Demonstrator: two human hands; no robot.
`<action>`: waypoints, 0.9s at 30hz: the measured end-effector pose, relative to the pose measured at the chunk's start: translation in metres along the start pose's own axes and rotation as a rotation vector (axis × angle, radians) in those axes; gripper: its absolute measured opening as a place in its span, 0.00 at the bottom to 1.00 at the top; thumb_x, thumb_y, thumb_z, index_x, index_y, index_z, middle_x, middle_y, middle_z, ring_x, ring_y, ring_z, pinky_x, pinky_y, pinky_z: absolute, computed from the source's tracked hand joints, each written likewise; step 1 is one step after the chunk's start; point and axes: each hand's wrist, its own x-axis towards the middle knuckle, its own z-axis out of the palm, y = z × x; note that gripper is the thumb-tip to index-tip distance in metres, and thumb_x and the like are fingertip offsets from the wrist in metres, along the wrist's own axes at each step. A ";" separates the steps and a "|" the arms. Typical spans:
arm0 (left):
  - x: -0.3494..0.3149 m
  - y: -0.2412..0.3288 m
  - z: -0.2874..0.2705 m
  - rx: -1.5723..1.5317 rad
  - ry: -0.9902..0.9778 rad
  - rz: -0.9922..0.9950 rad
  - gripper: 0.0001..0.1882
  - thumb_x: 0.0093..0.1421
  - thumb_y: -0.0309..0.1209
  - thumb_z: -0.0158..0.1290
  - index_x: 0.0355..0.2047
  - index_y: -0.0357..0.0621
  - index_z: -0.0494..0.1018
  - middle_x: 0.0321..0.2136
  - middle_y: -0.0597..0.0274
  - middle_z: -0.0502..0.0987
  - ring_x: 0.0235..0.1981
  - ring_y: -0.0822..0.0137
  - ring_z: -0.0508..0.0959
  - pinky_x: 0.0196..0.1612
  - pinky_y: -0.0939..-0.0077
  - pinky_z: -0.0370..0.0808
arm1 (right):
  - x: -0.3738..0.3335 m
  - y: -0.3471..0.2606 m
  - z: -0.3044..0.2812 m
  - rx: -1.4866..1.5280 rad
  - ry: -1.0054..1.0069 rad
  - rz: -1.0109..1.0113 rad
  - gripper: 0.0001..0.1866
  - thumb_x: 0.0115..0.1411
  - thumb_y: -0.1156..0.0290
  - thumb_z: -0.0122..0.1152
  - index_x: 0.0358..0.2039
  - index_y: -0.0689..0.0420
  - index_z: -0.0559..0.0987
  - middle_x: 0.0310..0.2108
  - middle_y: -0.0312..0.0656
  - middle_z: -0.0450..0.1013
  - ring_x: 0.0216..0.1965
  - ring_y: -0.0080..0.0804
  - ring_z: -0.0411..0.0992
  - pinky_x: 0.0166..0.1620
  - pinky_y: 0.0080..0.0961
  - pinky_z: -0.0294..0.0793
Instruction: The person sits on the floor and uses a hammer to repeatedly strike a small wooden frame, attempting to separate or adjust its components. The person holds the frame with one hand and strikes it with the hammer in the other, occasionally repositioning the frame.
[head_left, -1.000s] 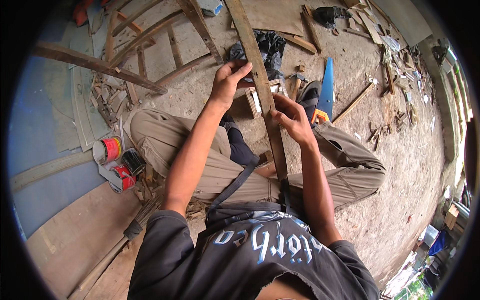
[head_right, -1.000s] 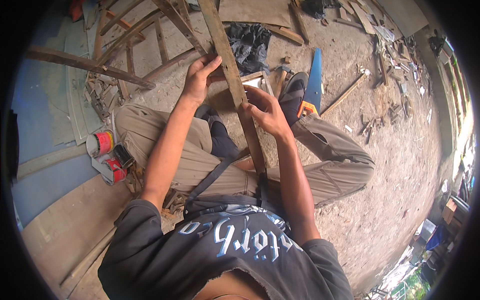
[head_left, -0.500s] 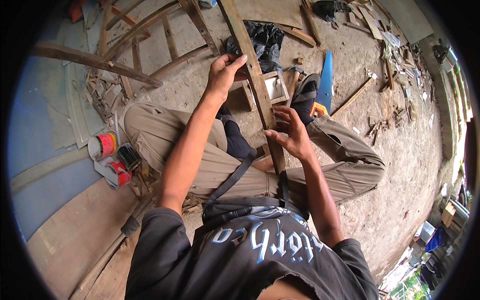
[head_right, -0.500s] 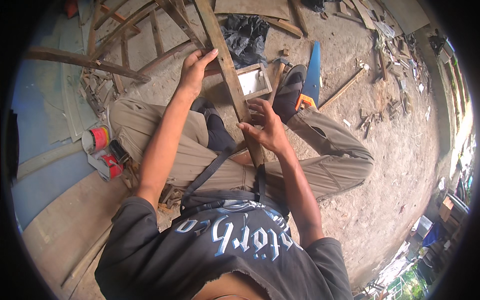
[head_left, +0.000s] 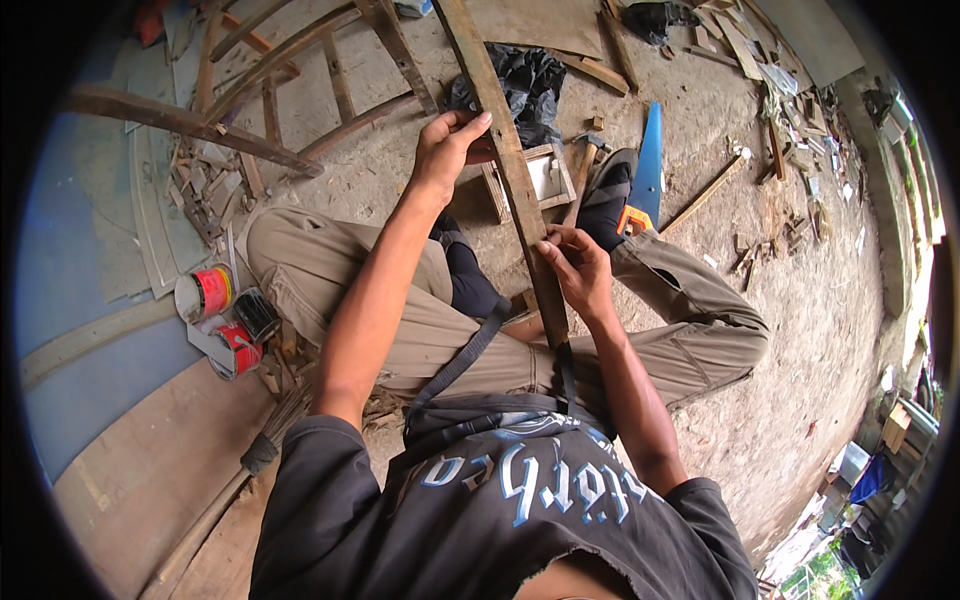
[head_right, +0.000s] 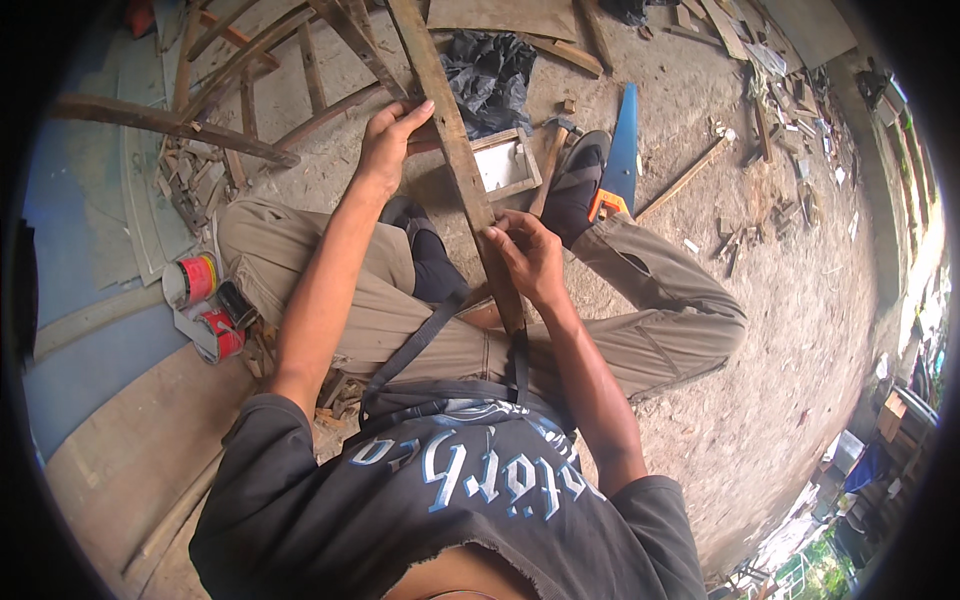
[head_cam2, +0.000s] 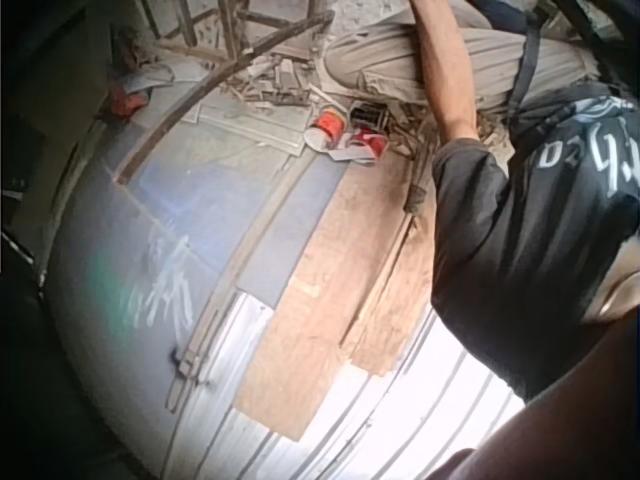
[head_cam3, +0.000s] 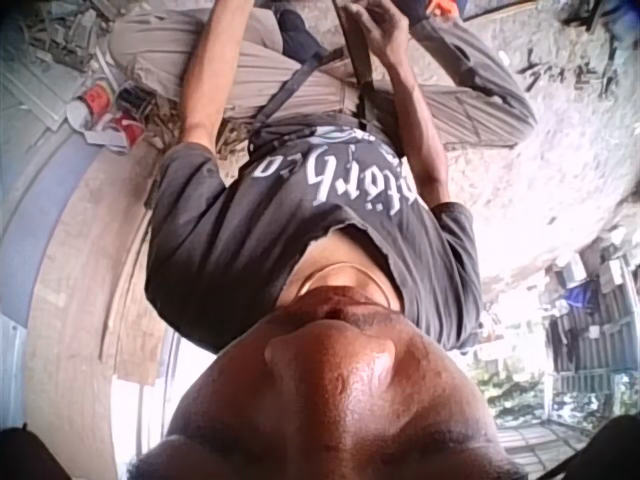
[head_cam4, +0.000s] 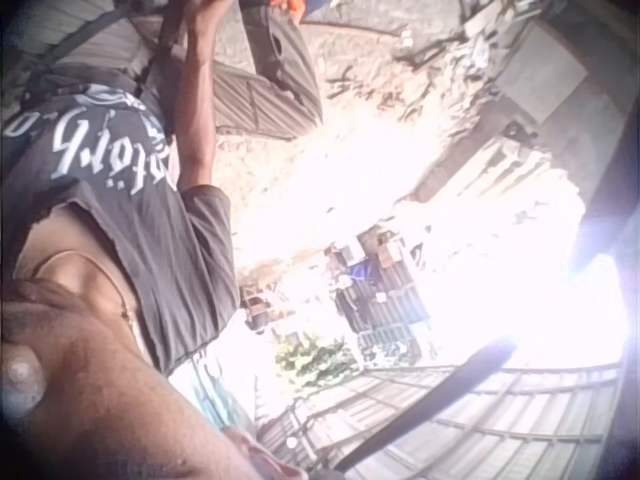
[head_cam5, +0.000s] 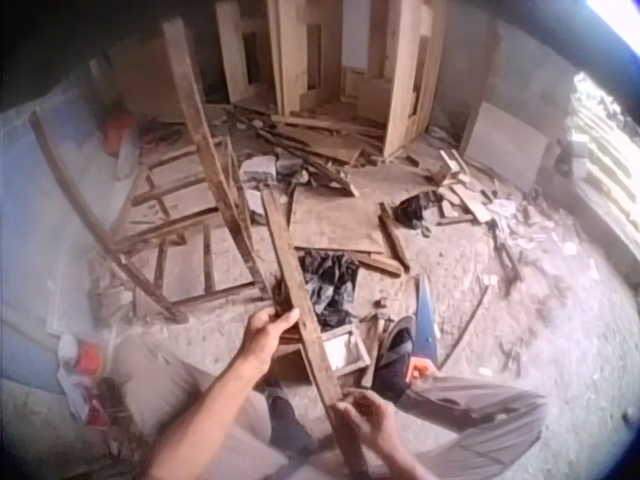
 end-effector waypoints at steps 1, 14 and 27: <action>0.000 0.000 -0.001 -0.002 -0.001 0.004 0.12 0.61 0.38 0.55 0.38 0.42 0.75 0.34 0.64 0.79 0.34 0.71 0.80 0.42 0.73 0.77 | 0.001 -0.003 0.000 -0.005 0.039 0.002 0.09 0.59 0.73 0.64 0.37 0.64 0.77 0.32 0.37 0.76 0.34 0.19 0.74 0.37 0.16 0.73; -0.006 0.010 0.003 -0.093 -0.088 0.028 0.12 0.62 0.37 0.54 0.38 0.41 0.75 0.34 0.62 0.79 0.34 0.70 0.80 0.38 0.73 0.79 | 0.034 -0.028 -0.018 -0.008 0.168 -0.013 0.17 0.65 0.64 0.57 0.44 0.67 0.76 0.34 0.38 0.75 0.35 0.20 0.71 0.40 0.18 0.70; 0.003 -0.011 -0.002 0.095 -0.233 0.098 0.15 0.62 0.33 0.55 0.45 0.37 0.72 0.36 0.62 0.79 0.31 0.75 0.78 0.36 0.79 0.76 | 0.014 -0.034 0.018 0.001 -0.290 0.347 0.17 0.65 0.57 0.56 0.37 0.60 0.71 0.23 0.35 0.70 0.21 0.20 0.69 0.23 0.20 0.69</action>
